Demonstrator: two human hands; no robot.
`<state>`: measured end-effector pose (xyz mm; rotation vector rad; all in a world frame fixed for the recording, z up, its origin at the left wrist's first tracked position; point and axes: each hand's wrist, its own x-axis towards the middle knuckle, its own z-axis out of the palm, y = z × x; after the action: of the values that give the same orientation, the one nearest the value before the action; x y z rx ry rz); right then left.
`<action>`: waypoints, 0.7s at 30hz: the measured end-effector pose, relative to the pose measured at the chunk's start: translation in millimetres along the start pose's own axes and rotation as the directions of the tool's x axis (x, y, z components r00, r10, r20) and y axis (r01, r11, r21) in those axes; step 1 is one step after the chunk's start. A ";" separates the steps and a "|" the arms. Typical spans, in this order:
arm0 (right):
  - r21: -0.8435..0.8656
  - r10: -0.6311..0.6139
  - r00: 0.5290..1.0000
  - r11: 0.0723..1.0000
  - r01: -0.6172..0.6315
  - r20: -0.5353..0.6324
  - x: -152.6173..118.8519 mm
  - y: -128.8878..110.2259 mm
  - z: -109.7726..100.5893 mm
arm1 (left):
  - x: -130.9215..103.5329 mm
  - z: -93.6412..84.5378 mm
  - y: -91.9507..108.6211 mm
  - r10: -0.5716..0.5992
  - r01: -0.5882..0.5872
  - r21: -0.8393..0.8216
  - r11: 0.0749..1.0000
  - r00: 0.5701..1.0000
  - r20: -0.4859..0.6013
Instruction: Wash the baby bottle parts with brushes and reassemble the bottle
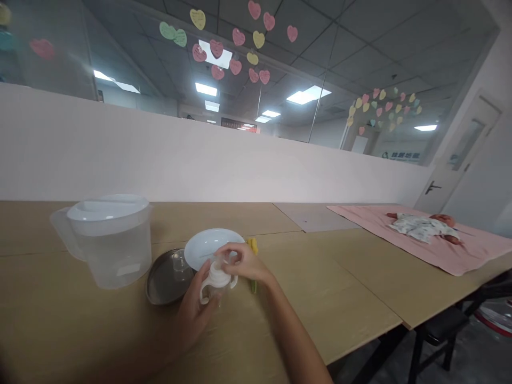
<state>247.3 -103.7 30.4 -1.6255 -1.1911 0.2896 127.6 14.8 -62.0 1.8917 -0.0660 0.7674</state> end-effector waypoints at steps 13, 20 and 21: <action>-0.154 -0.114 0.976 0.984 0.087 -0.183 -4.9 16.2 18.0 | -4.3 0.7 14.3 0.015 -0.015 0.023 1.000 1.000 -0.004; 0.324 -0.011 0.983 0.945 -0.050 0.186 -12.4 8.3 -7.0 | -1.3 1.5 14.1 0.041 -0.041 0.019 0.999 0.999 0.010; 0.329 -0.005 0.975 0.942 -0.069 0.220 -13.3 10.1 -9.6 | -0.4 1.3 13.6 0.020 -0.020 0.008 1.000 1.000 0.012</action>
<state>253.1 -119.6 21.2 -1.3388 -1.2038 0.6710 122.8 7.3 -51.5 1.9066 -0.0898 0.7711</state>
